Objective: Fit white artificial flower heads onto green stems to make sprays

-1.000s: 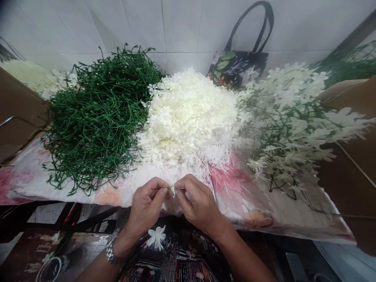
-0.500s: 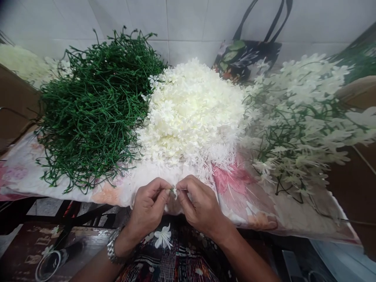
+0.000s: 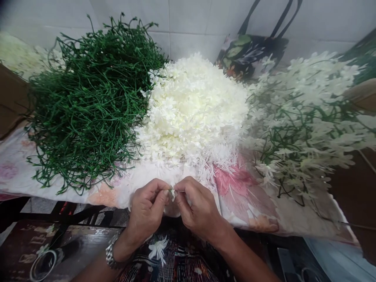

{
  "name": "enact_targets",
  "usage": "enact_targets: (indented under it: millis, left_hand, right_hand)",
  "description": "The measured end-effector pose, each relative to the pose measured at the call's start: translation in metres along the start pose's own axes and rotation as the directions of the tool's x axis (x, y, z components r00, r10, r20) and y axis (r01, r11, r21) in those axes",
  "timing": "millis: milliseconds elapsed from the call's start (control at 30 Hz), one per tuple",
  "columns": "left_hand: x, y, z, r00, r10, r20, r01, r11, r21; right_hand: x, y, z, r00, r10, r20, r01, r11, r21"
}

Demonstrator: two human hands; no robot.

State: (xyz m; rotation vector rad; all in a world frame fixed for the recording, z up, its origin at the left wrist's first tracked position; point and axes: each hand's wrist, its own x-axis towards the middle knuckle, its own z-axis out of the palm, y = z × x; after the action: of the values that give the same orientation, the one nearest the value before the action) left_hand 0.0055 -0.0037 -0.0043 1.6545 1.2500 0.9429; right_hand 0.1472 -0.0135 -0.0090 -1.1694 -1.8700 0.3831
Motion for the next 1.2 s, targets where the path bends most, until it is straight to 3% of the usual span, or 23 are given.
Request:
enact_targets:
  millis: [767,1033,1200]
  left_hand:
    - [0.0005,0.0006,0.0021,0.998,0.050,-0.033,-0.046,0.993,0.104]
    - [0.0027,0.0002,-0.0003,0.998,-0.053,0.034,0.056,0.995,-0.084]
    - [0.0037,0.0001,-0.0045,0.997,-0.056,0.045,0.062,0.989,-0.134]
  right_hand:
    - [0.0006,-0.0003,0.0013,1.000,-0.010,0.003,0.010,0.999,-0.040]
    - [0.0005,0.0011,0.0013,1.000,-0.006,-0.023,0.006,1.000,0.002]
    - [0.0017,-0.0007,0.0009,0.999,-0.023,-0.027,0.023,1.000,-0.004]
